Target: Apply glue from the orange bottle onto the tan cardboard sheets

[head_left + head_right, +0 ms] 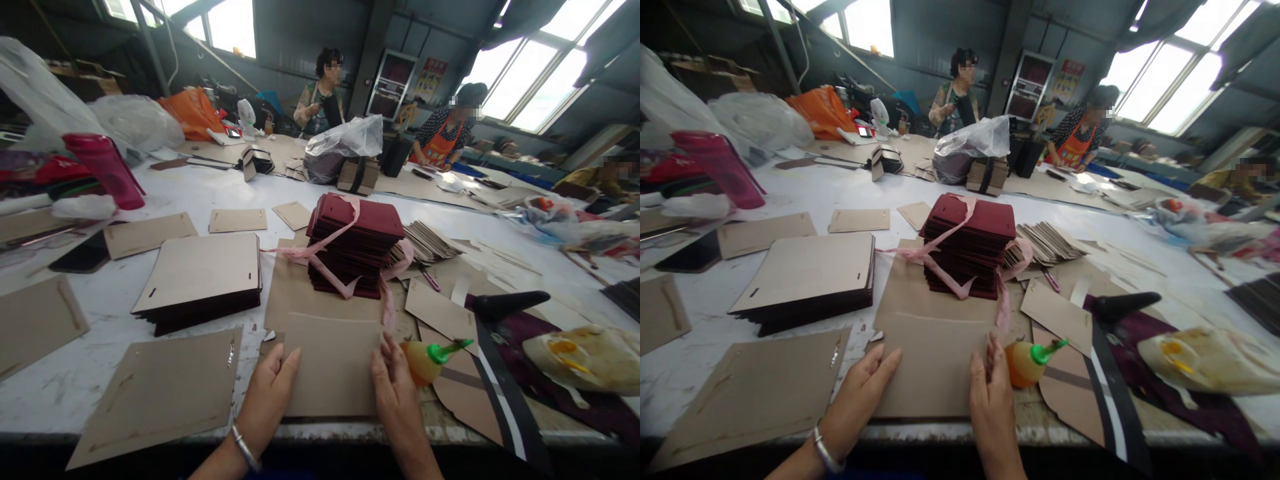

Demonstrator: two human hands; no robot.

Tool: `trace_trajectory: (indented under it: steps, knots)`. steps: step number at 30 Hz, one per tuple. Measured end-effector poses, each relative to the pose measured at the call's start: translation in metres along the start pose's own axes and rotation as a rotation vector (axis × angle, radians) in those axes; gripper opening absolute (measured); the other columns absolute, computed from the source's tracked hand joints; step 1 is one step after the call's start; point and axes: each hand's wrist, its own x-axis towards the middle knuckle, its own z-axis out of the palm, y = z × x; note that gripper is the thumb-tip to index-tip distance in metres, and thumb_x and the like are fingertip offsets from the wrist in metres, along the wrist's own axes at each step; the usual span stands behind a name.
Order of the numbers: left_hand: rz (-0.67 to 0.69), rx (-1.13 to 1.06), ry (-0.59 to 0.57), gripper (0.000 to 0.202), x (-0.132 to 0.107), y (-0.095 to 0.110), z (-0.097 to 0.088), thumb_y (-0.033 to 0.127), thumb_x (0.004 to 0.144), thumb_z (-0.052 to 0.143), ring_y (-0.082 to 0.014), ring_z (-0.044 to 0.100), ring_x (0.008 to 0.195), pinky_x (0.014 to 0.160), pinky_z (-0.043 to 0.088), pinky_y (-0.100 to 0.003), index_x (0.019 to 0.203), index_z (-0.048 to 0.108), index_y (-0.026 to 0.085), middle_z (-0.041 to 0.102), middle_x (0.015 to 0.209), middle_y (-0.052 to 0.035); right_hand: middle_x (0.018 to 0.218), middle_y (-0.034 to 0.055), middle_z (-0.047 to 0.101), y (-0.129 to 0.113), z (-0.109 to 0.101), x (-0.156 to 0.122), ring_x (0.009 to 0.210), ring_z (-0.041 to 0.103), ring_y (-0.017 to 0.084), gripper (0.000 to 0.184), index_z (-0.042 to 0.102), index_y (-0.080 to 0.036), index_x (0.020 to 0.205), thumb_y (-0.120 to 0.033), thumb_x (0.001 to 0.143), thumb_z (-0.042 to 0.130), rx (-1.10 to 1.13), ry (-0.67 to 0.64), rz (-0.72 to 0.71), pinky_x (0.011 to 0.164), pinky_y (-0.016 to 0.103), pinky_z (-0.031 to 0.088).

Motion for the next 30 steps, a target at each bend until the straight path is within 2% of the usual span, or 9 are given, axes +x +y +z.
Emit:
trace_trajectory:
  steps: [3, 6, 9, 10, 12, 15, 19, 24, 30]
  knots:
    - [-0.022, -0.014, 0.000, 0.043, 0.006, -0.005, 0.005, 0.056, 0.074, 0.056, -0.0274, 0.063, 0.084, 0.073, 0.053, -0.037, 0.085, 0.059, 0.014, 0.067, 0.079, -0.0077, 0.121, 0.0197, 0.053, 0.024, 0.001, -0.003, 0.116, 0.047, 0.030, 0.060, 0.049, -0.007, 0.121, -0.051, 0.081, 0.042, -0.170, 0.006, -0.122, 0.101, 0.048, 0.033]
    - [-0.008, 0.007, 0.004, 0.045, 0.010, -0.011, 0.012, 0.051, 0.076, 0.053, -0.0285, 0.060, 0.097, 0.085, 0.050, -0.042, 0.099, 0.057, 0.013, 0.066, 0.097, -0.0120, 0.107, 0.0174, 0.058, 0.034, 0.002, 0.002, 0.105, 0.053, 0.029, 0.050, 0.055, -0.008, 0.115, -0.042, 0.082, 0.041, -0.286, 0.077, -0.269, 0.095, 0.047, 0.039]
    - [0.087, 0.091, 0.132, 0.058, 0.010, -0.020, 0.014, 0.047, 0.079, 0.051, -0.0263, 0.049, 0.116, 0.101, 0.039, -0.044, 0.125, 0.041, 0.013, 0.053, 0.124, -0.0148, 0.102, 0.0170, 0.057, 0.032, 0.005, 0.010, 0.100, 0.053, 0.029, 0.049, 0.055, -0.006, 0.116, -0.039, 0.083, 0.040, -0.320, 0.106, -0.305, 0.092, 0.046, 0.041]
    - [0.134, 0.161, 0.177, 0.061, 0.008, -0.024, 0.013, 0.046, 0.079, 0.051, -0.0262, 0.046, 0.119, 0.103, 0.036, -0.045, 0.129, 0.036, 0.014, 0.048, 0.129, -0.0153, 0.101, 0.0167, 0.057, 0.031, 0.007, 0.013, 0.099, 0.053, 0.029, 0.049, 0.054, -0.005, 0.116, -0.039, 0.083, 0.039, -0.324, 0.111, -0.308, 0.092, 0.046, 0.041]
    - [0.247, 0.365, 0.208, 0.060, 0.004, -0.033, 0.009, 0.044, 0.079, 0.052, -0.0280, 0.041, 0.124, 0.105, 0.034, -0.048, 0.129, 0.038, 0.014, 0.044, 0.132, -0.0156, 0.099, 0.0157, 0.056, 0.029, 0.009, 0.016, 0.098, 0.053, 0.028, 0.048, 0.054, -0.006, 0.117, -0.037, 0.084, 0.039, -0.341, 0.115, -0.320, 0.092, 0.046, 0.040]
    - [0.472, 0.705, 0.151, 0.056, -0.005, -0.048, 0.000, 0.032, 0.078, 0.057, -0.0300, 0.037, 0.127, 0.102, 0.037, -0.050, 0.130, 0.040, 0.020, 0.038, 0.138, -0.0138, 0.097, 0.0144, 0.056, 0.030, 0.013, 0.018, 0.097, 0.053, 0.029, 0.046, 0.054, -0.009, 0.117, -0.038, 0.086, 0.037, -0.370, 0.113, -0.337, 0.090, 0.046, 0.041]
    - [0.699, 0.948, 0.055, 0.060, -0.009, -0.061, -0.009, 0.021, 0.079, 0.056, -0.0312, 0.036, 0.128, 0.097, 0.043, -0.048, 0.134, 0.033, 0.022, 0.029, 0.143, -0.0158, 0.097, 0.0163, 0.055, 0.035, 0.016, 0.014, 0.097, 0.053, 0.029, 0.051, 0.053, -0.007, 0.117, -0.044, 0.090, 0.032, -0.416, 0.131, -0.361, 0.090, 0.047, 0.041]
    - [0.749, 1.046, 0.020, 0.053, -0.008, -0.061, -0.011, 0.024, 0.085, 0.051, -0.0314, 0.038, 0.127, 0.097, 0.043, -0.047, 0.133, 0.031, 0.018, 0.031, 0.141, -0.0191, 0.106, 0.0207, 0.058, 0.044, 0.021, 0.006, 0.106, 0.049, 0.031, 0.051, 0.053, -0.008, 0.118, -0.043, 0.092, 0.025, -0.507, 0.193, -0.388, 0.091, 0.050, 0.038]
    - [0.780, 1.075, 0.002, 0.050, -0.007, -0.058, -0.010, 0.027, 0.085, 0.053, -0.0324, 0.036, 0.127, 0.097, 0.043, -0.050, 0.130, 0.034, 0.016, 0.035, 0.137, -0.0214, 0.115, 0.0316, 0.053, 0.048, 0.033, 0.002, 0.109, 0.046, 0.037, 0.055, 0.049, 0.006, 0.118, -0.036, 0.092, 0.025, -0.619, 0.223, -0.417, 0.088, 0.057, 0.037]
